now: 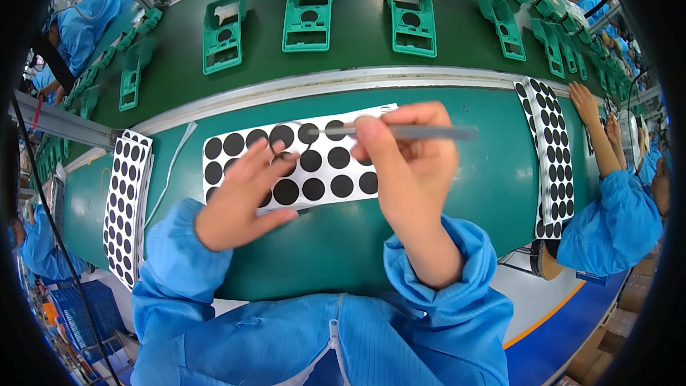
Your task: The person assembles round components into plastic housings by hand, taking the components from a component sheet and a storage tray and placing them into the housings using tweezers.
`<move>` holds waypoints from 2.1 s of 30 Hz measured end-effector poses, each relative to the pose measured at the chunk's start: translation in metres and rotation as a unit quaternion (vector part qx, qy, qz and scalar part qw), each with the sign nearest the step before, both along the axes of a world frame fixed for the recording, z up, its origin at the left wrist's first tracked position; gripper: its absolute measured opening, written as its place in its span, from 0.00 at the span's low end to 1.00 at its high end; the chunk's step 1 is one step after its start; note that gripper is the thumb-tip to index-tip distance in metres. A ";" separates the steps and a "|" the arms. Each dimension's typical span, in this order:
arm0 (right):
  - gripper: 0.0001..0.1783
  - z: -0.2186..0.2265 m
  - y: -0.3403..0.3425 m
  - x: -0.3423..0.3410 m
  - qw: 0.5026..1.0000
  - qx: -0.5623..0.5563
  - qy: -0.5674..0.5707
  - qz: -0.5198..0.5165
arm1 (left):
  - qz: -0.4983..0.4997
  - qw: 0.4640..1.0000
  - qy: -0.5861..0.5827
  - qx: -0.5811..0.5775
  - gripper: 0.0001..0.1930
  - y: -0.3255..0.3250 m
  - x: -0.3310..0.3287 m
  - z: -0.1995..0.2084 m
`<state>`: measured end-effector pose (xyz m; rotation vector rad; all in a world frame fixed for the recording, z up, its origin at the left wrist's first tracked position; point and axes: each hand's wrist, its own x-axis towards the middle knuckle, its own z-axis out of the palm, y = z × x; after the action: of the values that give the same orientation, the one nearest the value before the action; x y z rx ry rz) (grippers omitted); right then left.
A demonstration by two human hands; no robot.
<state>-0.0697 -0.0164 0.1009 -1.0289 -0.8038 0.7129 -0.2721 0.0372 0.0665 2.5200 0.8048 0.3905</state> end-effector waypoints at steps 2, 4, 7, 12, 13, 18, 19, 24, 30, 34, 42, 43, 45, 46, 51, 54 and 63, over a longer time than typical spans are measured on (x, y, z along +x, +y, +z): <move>0.11 -0.012 0.010 0.006 0.999 -0.012 0.014 -0.026 | 0.004 0.999 -0.044 -0.004 0.32 0.035 0.003 0.015; 0.11 -0.029 0.014 0.011 0.998 -0.028 0.033 -0.041 | 0.101 0.989 -0.067 0.087 0.30 0.083 0.003 0.012; 0.11 -0.039 0.012 0.011 0.994 -0.066 0.080 -0.035 | 0.308 0.940 -0.033 0.139 0.30 0.175 0.000 -0.006; 0.11 -0.053 0.019 0.001 0.991 -0.087 0.100 -0.005 | 0.441 0.891 0.028 0.101 0.27 0.286 -0.031 -0.074; 0.11 -0.053 0.019 0.002 0.989 -0.094 0.116 -0.007 | 0.431 0.896 0.024 0.101 0.27 0.293 -0.029 -0.074; 0.11 -0.048 0.017 0.005 0.987 -0.082 0.135 -0.003 | 0.350 0.935 -0.038 0.026 0.17 0.279 -0.043 -0.061; 0.12 -0.048 0.016 0.007 0.987 -0.085 0.136 -0.013 | 0.341 0.933 -0.101 -0.045 0.16 0.260 -0.035 -0.046; 0.12 -0.036 0.011 0.007 0.983 -0.087 0.160 -0.015 | 0.271 0.917 -0.205 -0.208 0.13 0.133 -0.022 0.024; 0.11 -0.030 -0.001 -0.015 0.995 -0.017 0.098 -0.018 | 0.260 0.895 -0.186 -0.310 0.19 0.025 -0.015 0.024; 0.10 -0.037 -0.008 -0.032 0.999 0.048 -0.006 0.010 | 0.249 0.889 -0.204 -0.325 0.22 -0.004 -0.013 0.003; 0.13 -0.067 -0.012 -0.043 0.979 0.106 -0.170 0.045 | 0.227 0.960 -0.107 -0.123 0.33 -0.018 -0.018 -0.002; 0.13 -0.067 -0.012 -0.044 0.980 0.101 -0.166 0.048 | 0.210 0.969 -0.118 -0.055 0.33 -0.020 -0.019 -0.004; 0.13 -0.067 -0.011 -0.044 0.981 0.093 -0.164 0.040 | 0.158 0.983 -0.087 0.034 0.30 -0.020 -0.021 -0.006; 0.13 -0.067 -0.011 -0.044 0.982 0.090 -0.160 0.034 | 0.106 0.985 -0.056 0.127 0.28 -0.022 -0.022 -0.006; 0.13 -0.074 -0.010 -0.045 0.984 0.079 -0.154 0.044 | 0.087 0.993 -0.012 0.081 0.23 -0.037 -0.018 -0.007; 0.13 -0.075 -0.009 -0.044 0.985 0.069 -0.151 0.053 | 0.087 0.992 -0.021 0.084 0.23 -0.034 -0.018 -0.009; 0.13 -0.077 -0.008 -0.046 0.985 0.075 -0.139 0.064 | 0.078 0.992 -0.048 0.082 0.23 -0.033 -0.019 -0.014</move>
<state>-0.1156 -0.0244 0.0242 -0.9578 -1.1557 0.6136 -0.2913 0.0043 0.0523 2.5734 0.9698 0.6488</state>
